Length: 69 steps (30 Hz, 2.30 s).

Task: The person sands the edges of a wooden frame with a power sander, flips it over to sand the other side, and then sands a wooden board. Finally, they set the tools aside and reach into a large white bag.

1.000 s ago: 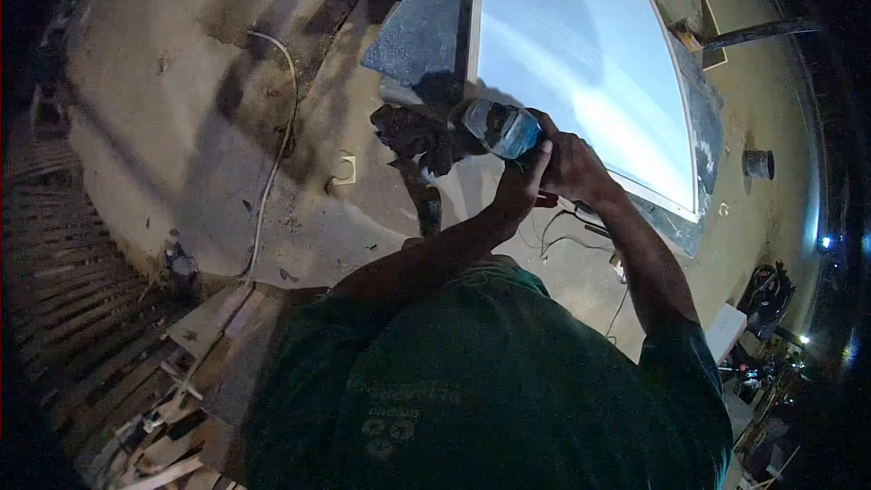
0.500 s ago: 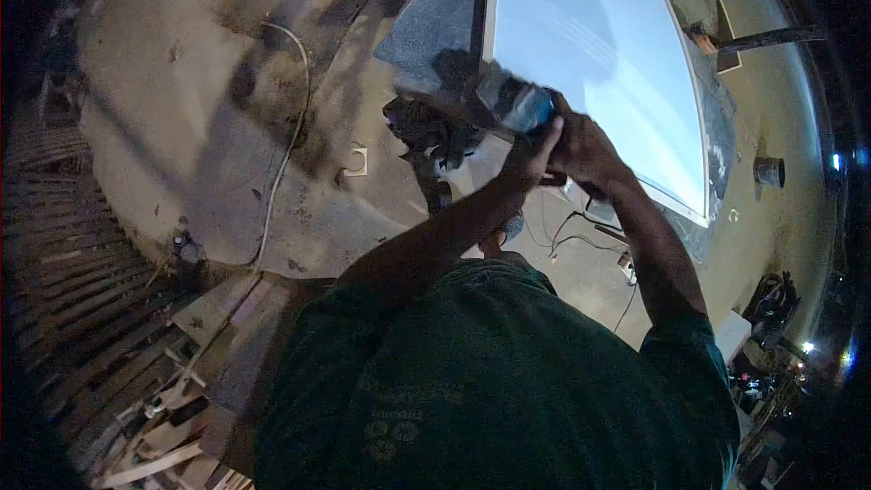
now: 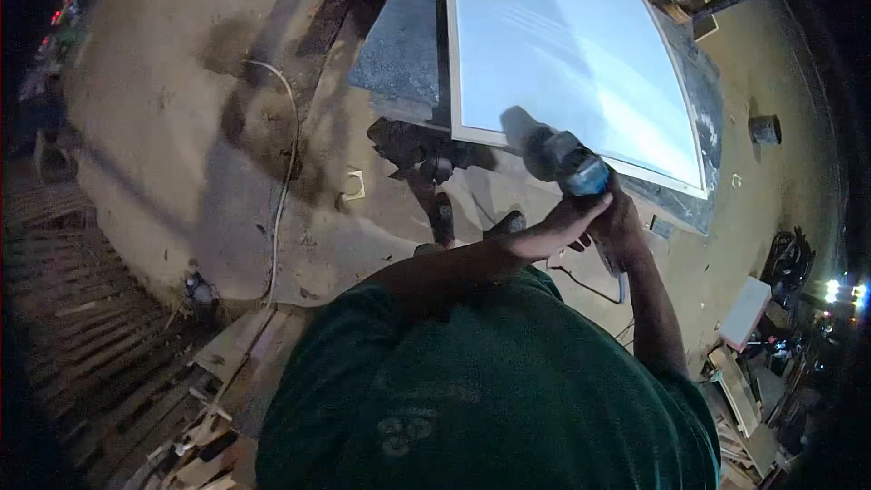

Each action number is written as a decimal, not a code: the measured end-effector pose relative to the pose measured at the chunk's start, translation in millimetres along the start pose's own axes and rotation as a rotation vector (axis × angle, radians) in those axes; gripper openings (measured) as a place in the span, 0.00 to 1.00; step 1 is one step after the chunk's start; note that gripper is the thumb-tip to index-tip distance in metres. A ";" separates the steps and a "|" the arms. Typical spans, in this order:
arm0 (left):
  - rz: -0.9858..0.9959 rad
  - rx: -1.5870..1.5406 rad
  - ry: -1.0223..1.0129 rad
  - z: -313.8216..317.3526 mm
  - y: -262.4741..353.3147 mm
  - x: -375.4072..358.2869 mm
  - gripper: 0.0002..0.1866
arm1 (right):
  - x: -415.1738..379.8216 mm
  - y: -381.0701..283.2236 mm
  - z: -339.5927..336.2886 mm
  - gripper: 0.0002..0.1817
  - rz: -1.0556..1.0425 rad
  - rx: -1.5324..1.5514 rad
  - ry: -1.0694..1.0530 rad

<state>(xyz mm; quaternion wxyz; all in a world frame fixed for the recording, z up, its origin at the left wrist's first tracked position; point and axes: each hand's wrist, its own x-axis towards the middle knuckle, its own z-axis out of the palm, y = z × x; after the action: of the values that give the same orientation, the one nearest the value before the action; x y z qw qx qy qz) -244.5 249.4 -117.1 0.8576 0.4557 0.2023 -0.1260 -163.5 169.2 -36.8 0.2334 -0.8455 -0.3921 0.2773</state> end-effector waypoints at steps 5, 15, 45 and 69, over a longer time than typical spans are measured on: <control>-0.042 0.120 -0.087 22.0 -17.0 24.0 0.42 | -29.1 48.6 10.2 0.35 0.040 0.040 0.202; 0.356 -0.089 0.118 -73.5 2.8 -42.8 0.35 | 42.2 -52.9 48.1 0.41 -0.025 -0.152 -0.131; 0.419 1.700 0.699 -153.5 2.0 -87.1 0.41 | -39.6 52.2 -14.8 0.33 0.383 0.168 0.270; 0.154 1.890 0.948 -97.3 -2.6 -50.2 0.46 | -104.3 254.8 -148.1 0.37 0.574 0.035 0.506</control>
<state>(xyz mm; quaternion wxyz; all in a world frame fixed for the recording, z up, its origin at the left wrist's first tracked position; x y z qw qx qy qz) -312.6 330.6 -144.7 -0.0060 0.9518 0.3065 0.0133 12.9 -88.4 -53.8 0.2502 -0.9585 -0.0646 0.1207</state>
